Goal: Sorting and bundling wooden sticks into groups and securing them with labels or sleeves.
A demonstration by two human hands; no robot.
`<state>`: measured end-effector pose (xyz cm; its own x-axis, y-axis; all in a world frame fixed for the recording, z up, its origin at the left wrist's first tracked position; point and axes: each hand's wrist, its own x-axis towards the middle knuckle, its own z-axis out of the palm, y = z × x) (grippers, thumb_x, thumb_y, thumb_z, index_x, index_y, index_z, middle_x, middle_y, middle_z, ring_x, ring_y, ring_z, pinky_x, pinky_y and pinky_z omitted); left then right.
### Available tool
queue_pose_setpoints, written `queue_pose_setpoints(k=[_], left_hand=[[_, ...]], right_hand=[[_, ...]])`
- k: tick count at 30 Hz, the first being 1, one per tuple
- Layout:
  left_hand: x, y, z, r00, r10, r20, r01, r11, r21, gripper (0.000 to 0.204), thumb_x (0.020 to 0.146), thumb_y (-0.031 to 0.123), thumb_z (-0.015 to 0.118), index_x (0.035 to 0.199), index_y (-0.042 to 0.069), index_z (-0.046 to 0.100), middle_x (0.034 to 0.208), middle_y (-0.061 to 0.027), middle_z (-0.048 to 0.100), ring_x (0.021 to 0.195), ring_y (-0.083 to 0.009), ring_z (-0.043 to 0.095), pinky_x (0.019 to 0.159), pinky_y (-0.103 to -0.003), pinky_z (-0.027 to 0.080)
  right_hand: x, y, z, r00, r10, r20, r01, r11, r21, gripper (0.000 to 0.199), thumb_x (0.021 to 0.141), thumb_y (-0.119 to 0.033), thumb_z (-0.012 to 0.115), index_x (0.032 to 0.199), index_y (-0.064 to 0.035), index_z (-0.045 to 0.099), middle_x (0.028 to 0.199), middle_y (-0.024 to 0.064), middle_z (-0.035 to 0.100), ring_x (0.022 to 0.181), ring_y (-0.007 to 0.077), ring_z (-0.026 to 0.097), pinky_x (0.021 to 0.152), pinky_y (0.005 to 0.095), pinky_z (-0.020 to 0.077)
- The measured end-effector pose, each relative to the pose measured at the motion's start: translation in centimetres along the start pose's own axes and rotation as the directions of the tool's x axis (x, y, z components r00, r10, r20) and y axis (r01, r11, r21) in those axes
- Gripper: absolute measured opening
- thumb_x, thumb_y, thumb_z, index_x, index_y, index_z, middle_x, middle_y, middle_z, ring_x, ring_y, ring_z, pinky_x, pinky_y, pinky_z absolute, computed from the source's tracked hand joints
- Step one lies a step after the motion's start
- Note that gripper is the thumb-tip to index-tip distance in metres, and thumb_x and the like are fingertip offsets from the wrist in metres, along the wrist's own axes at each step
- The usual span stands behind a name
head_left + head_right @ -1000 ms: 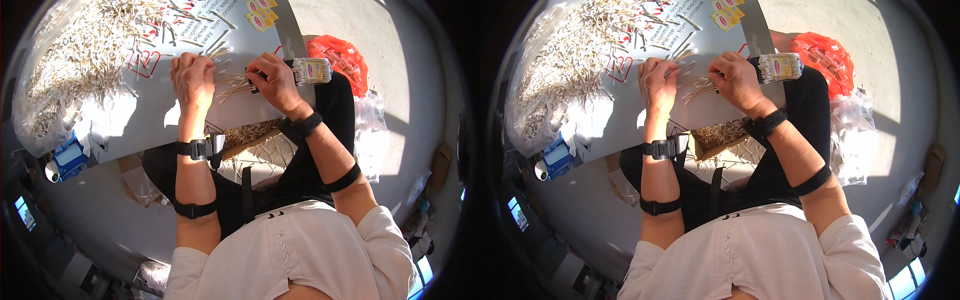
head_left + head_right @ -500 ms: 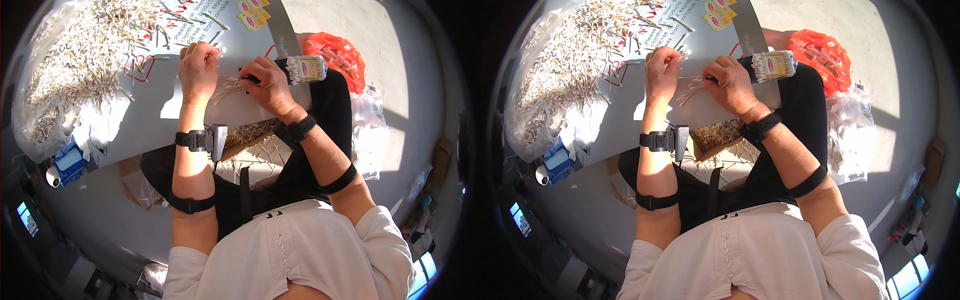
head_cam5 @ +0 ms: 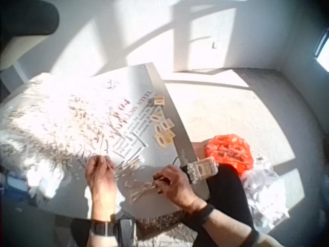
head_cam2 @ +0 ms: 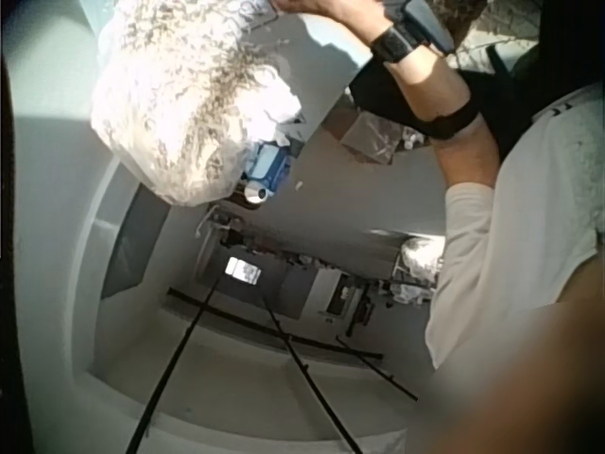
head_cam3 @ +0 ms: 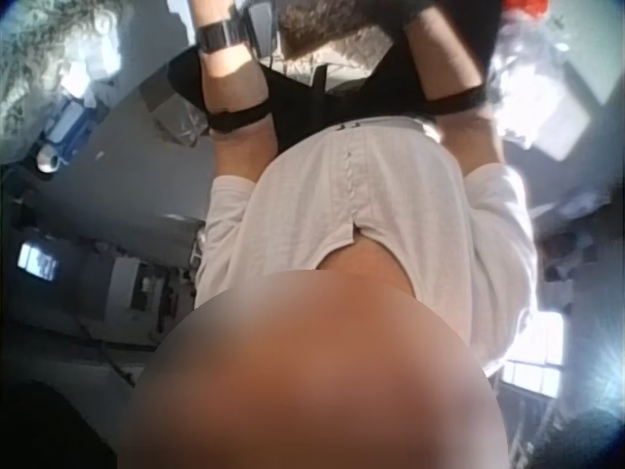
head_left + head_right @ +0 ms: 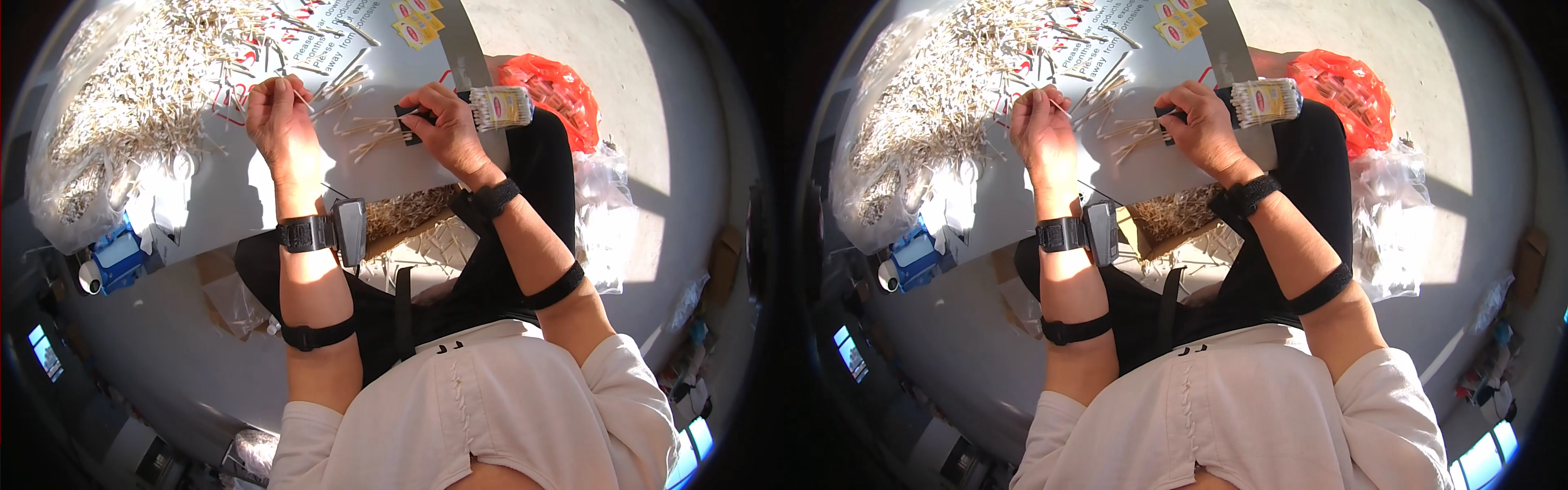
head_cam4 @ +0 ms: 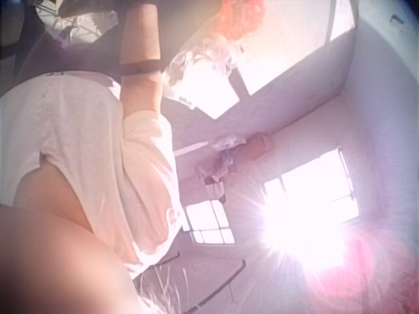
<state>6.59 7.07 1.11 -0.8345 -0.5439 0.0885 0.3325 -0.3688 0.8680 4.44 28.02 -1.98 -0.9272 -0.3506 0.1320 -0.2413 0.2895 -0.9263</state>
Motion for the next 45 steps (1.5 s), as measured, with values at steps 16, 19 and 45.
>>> queue_pose_setpoints(k=[16,19,45], left_hand=[[-7.9,-0.1,-0.5,0.907,-0.021,0.420,-0.418,0.065,0.906,0.053,0.063,0.000,0.080,0.111,0.008,0.059,0.109,-0.0102,0.055,0.105,-0.0336,0.051,0.091,-0.045,0.044],[-7.1,-0.4,-0.5,0.887,-0.110,0.448,-0.449,0.016,0.893,0.051,0.063,0.004,0.080,0.111,0.009,0.061,0.113,-0.0085,0.054,0.109,-0.0314,0.049,0.092,-0.044,0.042],[-7.5,-1.2,-2.5,0.777,0.041,0.628,-0.629,0.071,0.774,0.015,0.072,-0.003,0.065,0.083,0.008,0.061,0.088,-0.0044,0.059,0.087,-0.0268,0.056,0.078,-0.038,0.046]], right_hand=[[-0.7,-0.8,-2.4,0.990,-0.059,0.126,0.094,0.951,-0.296,0.036,0.074,-0.005,0.075,0.109,-0.0079,0.064,0.099,0.0080,0.058,0.089,0.0278,0.063,0.076,0.0357,0.0525],[-0.5,-0.8,-2.3,0.973,-0.129,0.193,0.195,0.903,-0.382,0.035,0.075,-0.008,0.075,0.108,-0.0091,0.062,0.098,0.0072,0.057,0.090,0.0289,0.063,0.076,0.0371,0.0519],[1.3,0.9,-3.8,0.900,-0.246,0.360,0.404,0.781,-0.476,0.005,0.086,-0.005,0.057,0.088,-0.0052,0.052,0.094,0.0114,0.055,0.090,0.0348,0.056,0.077,0.0421,0.0461]])
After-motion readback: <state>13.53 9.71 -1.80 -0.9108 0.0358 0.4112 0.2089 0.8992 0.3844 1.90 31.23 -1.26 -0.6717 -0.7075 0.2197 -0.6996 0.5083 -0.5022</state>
